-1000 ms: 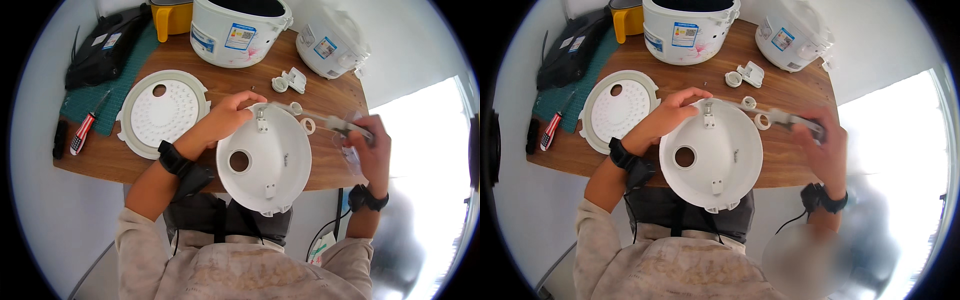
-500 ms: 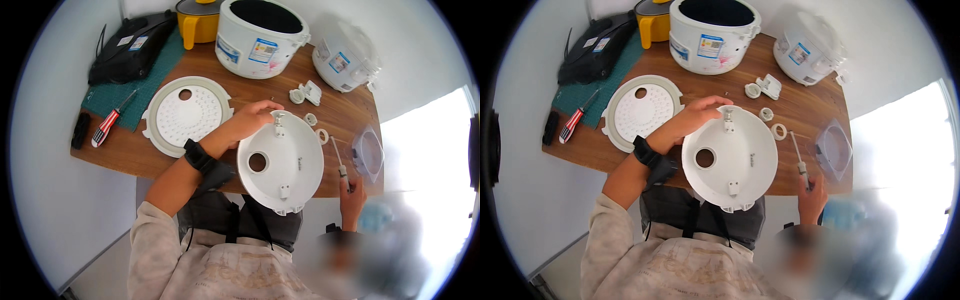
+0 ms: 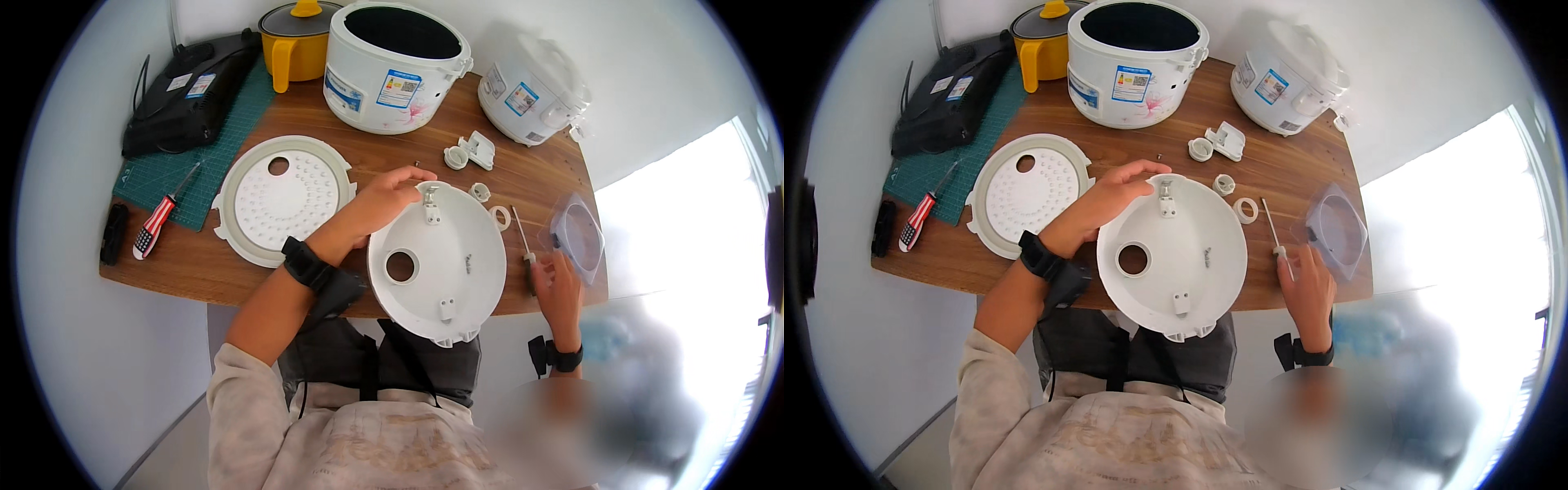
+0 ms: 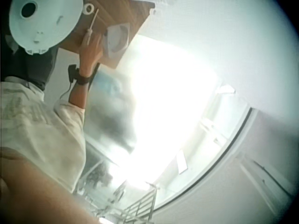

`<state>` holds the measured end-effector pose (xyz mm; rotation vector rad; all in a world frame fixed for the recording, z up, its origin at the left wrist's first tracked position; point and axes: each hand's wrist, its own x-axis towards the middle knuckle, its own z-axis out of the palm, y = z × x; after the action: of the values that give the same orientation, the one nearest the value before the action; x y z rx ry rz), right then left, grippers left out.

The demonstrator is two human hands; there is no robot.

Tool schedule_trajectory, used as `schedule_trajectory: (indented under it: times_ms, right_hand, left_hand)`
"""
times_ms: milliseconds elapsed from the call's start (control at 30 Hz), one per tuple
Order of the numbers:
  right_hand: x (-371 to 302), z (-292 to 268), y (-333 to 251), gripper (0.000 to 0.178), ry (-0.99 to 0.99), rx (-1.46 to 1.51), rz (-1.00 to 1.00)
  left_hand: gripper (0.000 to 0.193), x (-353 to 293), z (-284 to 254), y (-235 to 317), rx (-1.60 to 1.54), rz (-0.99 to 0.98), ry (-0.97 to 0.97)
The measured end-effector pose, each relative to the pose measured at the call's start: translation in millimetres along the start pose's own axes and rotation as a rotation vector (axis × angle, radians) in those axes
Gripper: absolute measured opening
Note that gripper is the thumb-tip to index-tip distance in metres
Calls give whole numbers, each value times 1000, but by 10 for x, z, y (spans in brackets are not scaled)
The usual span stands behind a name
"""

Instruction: The person uses a screwdriver to remove screws from a white plastic lid and then reattaches small plastic components to the lid. They handle the lid, screws, and small plastic parts on a wooden table.

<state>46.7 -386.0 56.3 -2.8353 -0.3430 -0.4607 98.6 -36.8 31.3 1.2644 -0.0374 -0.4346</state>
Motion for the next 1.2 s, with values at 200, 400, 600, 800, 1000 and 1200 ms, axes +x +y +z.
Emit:
schedule_trajectory:
  times_ms: [200, 400, 600, 800, 1000, 1200]
  right_hand:
    - [362, -218, -707, 14, -159, 148, -168]
    - [923, -490, -1669, 16, -368, 64, -721]
    - [1495, -250, -3004, 18, -550, 83, -1170]
    - [1315, 444, -4366, 30, -580, 140, -1379]
    - [1214, 1323, -4959, 54, -575, 264, -1442]
    - [1092, 1429, -5111, 42, -619, 109, -1440]
  left_hand:
    - [41, 20, -62, -108, -14, 80, -1]
    - [36, 89, -53, -154, 15, 109, 18]
    - [34, 113, -145, -398, -3, 285, 132]
    - [34, 125, -232, -689, -7, 346, 204]
    - [35, 151, -161, -773, 1, 358, 204]
    - [35, 128, -188, -774, 1, 375, 216]
